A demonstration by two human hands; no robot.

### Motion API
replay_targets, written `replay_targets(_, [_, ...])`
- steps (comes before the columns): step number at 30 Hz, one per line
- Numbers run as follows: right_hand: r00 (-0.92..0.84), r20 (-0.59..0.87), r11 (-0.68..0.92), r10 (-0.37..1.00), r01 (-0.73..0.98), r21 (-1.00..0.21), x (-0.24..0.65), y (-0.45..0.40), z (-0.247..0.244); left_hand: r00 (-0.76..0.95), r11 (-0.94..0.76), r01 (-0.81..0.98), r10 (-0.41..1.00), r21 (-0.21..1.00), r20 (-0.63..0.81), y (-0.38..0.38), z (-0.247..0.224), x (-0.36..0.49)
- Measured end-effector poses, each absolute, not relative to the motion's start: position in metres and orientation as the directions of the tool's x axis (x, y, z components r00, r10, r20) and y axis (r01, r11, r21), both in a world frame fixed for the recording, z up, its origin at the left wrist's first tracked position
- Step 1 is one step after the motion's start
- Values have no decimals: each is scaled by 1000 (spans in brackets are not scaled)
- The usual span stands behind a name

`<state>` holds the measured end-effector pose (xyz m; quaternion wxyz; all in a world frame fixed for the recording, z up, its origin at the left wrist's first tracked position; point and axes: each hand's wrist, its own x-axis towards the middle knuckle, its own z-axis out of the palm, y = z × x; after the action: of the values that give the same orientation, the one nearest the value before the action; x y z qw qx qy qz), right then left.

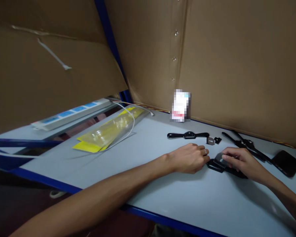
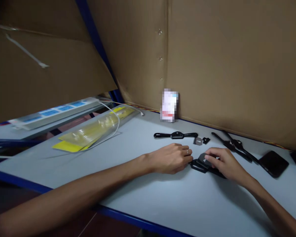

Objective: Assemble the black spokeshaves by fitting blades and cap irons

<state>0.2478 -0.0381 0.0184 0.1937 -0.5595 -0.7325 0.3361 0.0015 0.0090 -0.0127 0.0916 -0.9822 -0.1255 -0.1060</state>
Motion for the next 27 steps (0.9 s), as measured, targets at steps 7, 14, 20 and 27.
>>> replay_targets(7, [-327, -106, 154, 939, 676, -721, 239, -25, 2, 939, -954, 244, 187, -173, 290, 10, -20, 3])
replay_targets(14, [-339, -139, 118, 931, 636, -762, 243, -41, -4, 926, -962, 231, 172, -145, 335, -2, -21, 4])
replay_targets(20, [-293, -215, -9, 932, 573, -820, 239, -47, -4, 935, -967, 227, 184, -115, 302, -8, -17, 1])
replay_targets(27, [-320, -163, 57, 933, 581, -812, 240, -48, -10, 946, -966, 228, 189, -123, 265, -11, -14, 0])
